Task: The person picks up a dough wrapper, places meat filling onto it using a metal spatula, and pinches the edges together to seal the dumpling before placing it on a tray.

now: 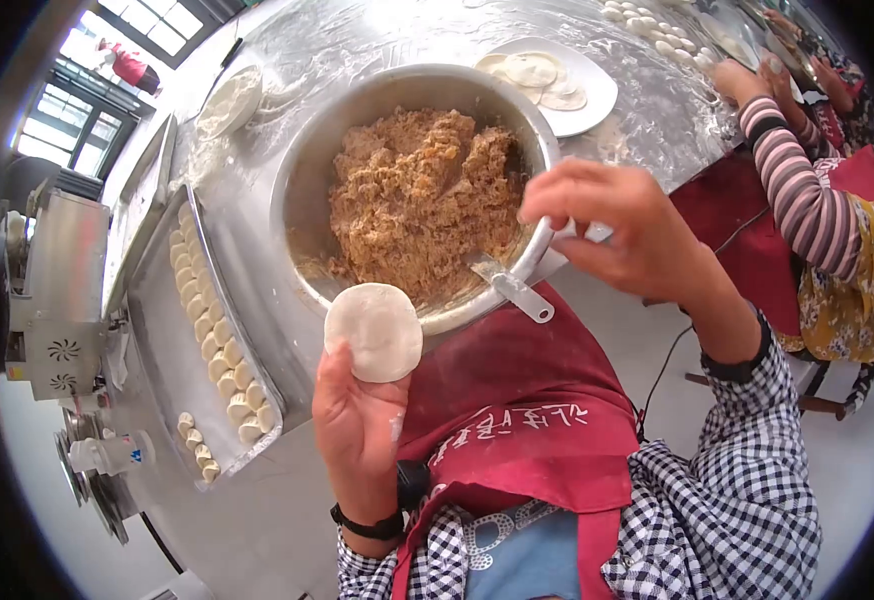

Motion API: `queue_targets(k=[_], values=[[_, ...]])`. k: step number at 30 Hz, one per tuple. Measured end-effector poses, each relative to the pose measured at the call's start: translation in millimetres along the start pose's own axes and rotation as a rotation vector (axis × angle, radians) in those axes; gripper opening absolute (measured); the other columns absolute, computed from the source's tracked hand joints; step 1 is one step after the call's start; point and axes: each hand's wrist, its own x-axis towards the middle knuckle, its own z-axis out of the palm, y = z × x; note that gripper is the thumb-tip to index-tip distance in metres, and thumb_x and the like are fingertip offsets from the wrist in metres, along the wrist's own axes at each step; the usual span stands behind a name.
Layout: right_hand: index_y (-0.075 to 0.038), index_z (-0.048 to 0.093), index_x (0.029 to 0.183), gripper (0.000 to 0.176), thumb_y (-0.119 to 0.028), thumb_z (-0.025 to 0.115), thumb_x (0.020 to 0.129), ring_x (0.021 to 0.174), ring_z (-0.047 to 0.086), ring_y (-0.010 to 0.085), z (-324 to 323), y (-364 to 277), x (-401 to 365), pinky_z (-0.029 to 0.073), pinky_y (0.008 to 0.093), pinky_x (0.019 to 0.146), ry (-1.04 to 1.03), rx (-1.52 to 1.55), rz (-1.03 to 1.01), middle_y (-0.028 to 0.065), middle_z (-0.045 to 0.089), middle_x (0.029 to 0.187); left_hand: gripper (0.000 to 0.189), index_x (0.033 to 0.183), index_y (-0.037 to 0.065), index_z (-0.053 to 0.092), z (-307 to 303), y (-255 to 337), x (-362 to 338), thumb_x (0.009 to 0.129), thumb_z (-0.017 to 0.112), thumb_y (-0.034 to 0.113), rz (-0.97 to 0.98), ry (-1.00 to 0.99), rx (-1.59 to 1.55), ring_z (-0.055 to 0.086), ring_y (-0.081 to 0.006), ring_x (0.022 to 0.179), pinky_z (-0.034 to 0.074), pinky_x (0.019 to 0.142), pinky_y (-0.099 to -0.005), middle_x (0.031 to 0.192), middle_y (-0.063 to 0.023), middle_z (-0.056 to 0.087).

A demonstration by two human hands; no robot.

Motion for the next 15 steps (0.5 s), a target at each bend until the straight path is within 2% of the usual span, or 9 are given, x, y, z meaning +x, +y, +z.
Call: queue_targets(k=[1, 2, 4, 5, 7, 10, 12, 15], values=[[-0.004, 0.062, 0.091, 0.029, 0.003, 0.065, 0.063, 0.075, 0.061, 0.0241, 4, 1, -7, 0.049, 0.0296, 0.065, -0.009, -0.022, -0.028, 0.0104, 0.060, 0.089, 0.037, 0.122, -0.001, 0.041, 0, -1, 0, 0.089, 0.051, 0.012, 0.036, 0.006, 0.133, 0.049, -0.0291, 0.113, 0.043, 0.095, -0.0451, 0.121, -0.0170, 0.050], [-0.004, 0.062, 0.091, 0.029, 0.003, 0.065, 0.063, 0.075, 0.061, 0.0241, 9, -3, -11, 0.049, 0.0296, 0.065, -0.015, -0.017, -0.025, 0.0104, 0.060, 0.089, 0.037, 0.122, -0.001, 0.041, 0, -3, 0, 0.089, 0.051, 0.012, 0.034, 0.015, 0.131, 0.049, -0.0291, 0.113, 0.043, 0.095, -0.0451, 0.121, -0.0170, 0.050], [-0.005, 0.062, 0.090, 0.027, 0.000, 0.066, 0.063, 0.075, 0.060, 0.0244, 19, -12, -16, 0.049, 0.0303, 0.064, -0.070, -0.097, -0.117, 0.0106, 0.058, 0.087, 0.034, 0.116, 0.001, 0.045, -2, -6, 2, 0.084, 0.056, 0.004, 0.051, 0.071, 0.198, 0.057, -0.0248, 0.101, 0.051, 0.084, -0.0401, 0.110, -0.0132, 0.055], [-0.005, 0.061, 0.087, 0.024, -0.003, 0.067, 0.064, 0.071, 0.059, 0.0241, 24, -15, -16, 0.049, 0.0313, 0.062, -0.081, 0.001, -0.107, 0.0100, 0.057, 0.084, 0.034, 0.116, 0.001, 0.045, -3, -7, 1, 0.084, 0.056, 0.004, 0.046, 0.073, 0.198, 0.057, -0.0248, 0.101, 0.051, 0.084, -0.0401, 0.110, -0.0132, 0.055], [-0.004, 0.060, 0.086, 0.023, -0.003, 0.067, 0.064, 0.070, 0.058, 0.0239, 32, -13, -13, 0.048, 0.0316, 0.061, -0.073, 0.031, -0.113, 0.0094, 0.056, 0.082, 0.031, 0.113, 0.001, 0.047, -6, -9, -1, 0.083, 0.057, 0.002, 0.052, 0.098, 0.221, 0.060, -0.0230, 0.093, 0.054, 0.076, -0.0386, 0.104, -0.0121, 0.058], [-0.004, 0.057, 0.082, 0.019, -0.001, 0.064, 0.064, 0.069, 0.057, 0.0250, 41, -9, -1, 0.046, 0.0334, 0.058, -0.008, 0.068, -0.132, 0.0085, 0.055, 0.079, 0.028, 0.110, 0.002, 0.048, -12, -10, -7, 0.084, 0.056, 0.003, 0.058, 0.138, 0.240, 0.061, -0.0226, 0.088, 0.055, 0.072, -0.0385, 0.101, -0.0115, 0.059], [-0.003, 0.056, 0.080, 0.018, 0.001, 0.062, 0.064, 0.070, 0.056, 0.0265, 41, -6, 9, 0.046, 0.0347, 0.059, 0.000, 0.061, -0.207, 0.0084, 0.055, 0.079, 0.027, 0.110, 0.002, 0.049, -16, -11, -10, 0.084, 0.057, 0.003, 0.057, 0.155, 0.250, 0.062, -0.0226, 0.087, 0.055, 0.071, -0.0382, 0.100, -0.0117, 0.059], [-0.003, 0.054, 0.077, 0.015, 0.000, 0.061, 0.064, 0.070, 0.055, 0.0281, 47, -2, 15, 0.045, 0.0362, 0.059, -0.007, 0.056, -0.211, 0.0089, 0.055, 0.076, 0.026, 0.108, 0.002, 0.050, -22, -11, -13, 0.084, 0.058, 0.004, 0.060, 0.178, 0.273, 0.062, -0.0226, 0.085, 0.056, 0.070, -0.0380, 0.098, -0.0117, 0.060]])
